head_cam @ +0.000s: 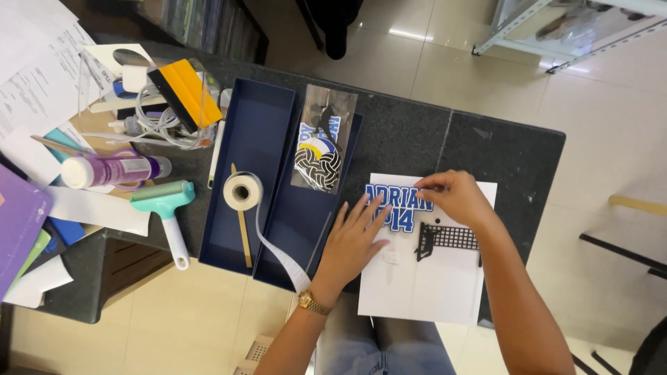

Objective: Positioning and sticking adhesive cutouts onto a white sheet of paper to create a design

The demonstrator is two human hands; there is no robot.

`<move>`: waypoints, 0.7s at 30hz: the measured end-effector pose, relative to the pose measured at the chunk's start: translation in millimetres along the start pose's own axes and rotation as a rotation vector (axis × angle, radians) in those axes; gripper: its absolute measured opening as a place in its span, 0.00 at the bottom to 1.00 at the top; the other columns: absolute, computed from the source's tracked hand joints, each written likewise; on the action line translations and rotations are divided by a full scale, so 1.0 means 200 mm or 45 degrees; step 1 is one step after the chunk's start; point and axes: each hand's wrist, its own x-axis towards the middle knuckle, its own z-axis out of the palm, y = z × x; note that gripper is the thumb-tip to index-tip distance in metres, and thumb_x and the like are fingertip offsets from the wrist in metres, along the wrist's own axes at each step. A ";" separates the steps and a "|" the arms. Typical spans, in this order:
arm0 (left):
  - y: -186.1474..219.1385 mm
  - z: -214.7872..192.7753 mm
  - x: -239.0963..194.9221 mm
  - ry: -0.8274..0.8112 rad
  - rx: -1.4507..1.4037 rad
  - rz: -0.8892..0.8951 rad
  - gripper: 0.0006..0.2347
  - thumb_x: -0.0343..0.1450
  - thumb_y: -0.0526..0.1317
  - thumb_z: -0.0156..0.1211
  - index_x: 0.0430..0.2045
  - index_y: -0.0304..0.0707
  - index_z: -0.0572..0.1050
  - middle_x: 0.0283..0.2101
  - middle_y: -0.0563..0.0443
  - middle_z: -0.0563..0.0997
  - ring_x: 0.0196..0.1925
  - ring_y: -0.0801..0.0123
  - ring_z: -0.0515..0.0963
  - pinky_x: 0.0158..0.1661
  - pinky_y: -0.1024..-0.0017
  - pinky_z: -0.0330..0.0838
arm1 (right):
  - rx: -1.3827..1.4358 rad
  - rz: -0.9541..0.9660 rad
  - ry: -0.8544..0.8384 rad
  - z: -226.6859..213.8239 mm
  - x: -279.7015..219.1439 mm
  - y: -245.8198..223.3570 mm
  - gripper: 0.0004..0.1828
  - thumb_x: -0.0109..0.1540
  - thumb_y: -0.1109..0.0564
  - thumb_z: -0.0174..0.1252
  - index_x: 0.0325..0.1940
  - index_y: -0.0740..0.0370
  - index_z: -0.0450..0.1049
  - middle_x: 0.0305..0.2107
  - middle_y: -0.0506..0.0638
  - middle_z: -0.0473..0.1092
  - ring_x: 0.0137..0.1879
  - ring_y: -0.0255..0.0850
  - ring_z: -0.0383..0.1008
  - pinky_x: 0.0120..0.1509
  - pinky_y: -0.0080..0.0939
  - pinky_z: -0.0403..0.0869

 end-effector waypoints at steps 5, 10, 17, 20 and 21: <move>-0.04 0.09 -0.02 -0.308 0.085 -0.015 0.30 0.71 0.54 0.57 0.69 0.52 0.60 0.74 0.52 0.60 0.76 0.59 0.55 0.69 0.40 0.43 | -0.033 0.053 0.233 0.07 0.00 0.09 0.11 0.59 0.62 0.69 0.46 0.54 0.85 0.32 0.53 0.75 0.40 0.39 0.69 0.47 0.36 0.71; -0.04 0.09 0.01 -0.354 0.155 -0.014 0.31 0.71 0.55 0.57 0.71 0.57 0.58 0.75 0.55 0.58 0.77 0.61 0.53 0.69 0.39 0.41 | 0.039 0.004 0.255 0.07 0.00 0.14 0.13 0.58 0.64 0.70 0.46 0.56 0.85 0.33 0.54 0.77 0.41 0.41 0.70 0.51 0.37 0.73; -0.06 0.11 0.03 -0.382 0.175 0.024 0.34 0.69 0.63 0.53 0.71 0.59 0.56 0.76 0.56 0.56 0.78 0.61 0.50 0.68 0.34 0.38 | 0.056 -0.168 0.321 0.08 0.01 0.18 0.11 0.59 0.65 0.69 0.44 0.56 0.84 0.36 0.50 0.80 0.37 0.39 0.68 0.45 0.34 0.73; -0.05 0.13 0.02 -0.381 0.199 0.007 0.36 0.67 0.64 0.56 0.71 0.60 0.56 0.76 0.56 0.56 0.78 0.61 0.50 0.68 0.32 0.37 | 0.052 -0.193 0.345 0.09 0.00 0.19 0.11 0.59 0.64 0.69 0.45 0.56 0.84 0.37 0.49 0.80 0.37 0.38 0.68 0.43 0.33 0.72; -0.05 0.13 0.02 -0.384 0.198 0.006 0.36 0.67 0.64 0.56 0.71 0.60 0.56 0.76 0.56 0.56 0.78 0.61 0.50 0.68 0.32 0.37 | 0.053 -0.190 0.343 0.09 0.00 0.18 0.11 0.59 0.64 0.69 0.45 0.56 0.84 0.37 0.49 0.80 0.37 0.38 0.68 0.43 0.33 0.72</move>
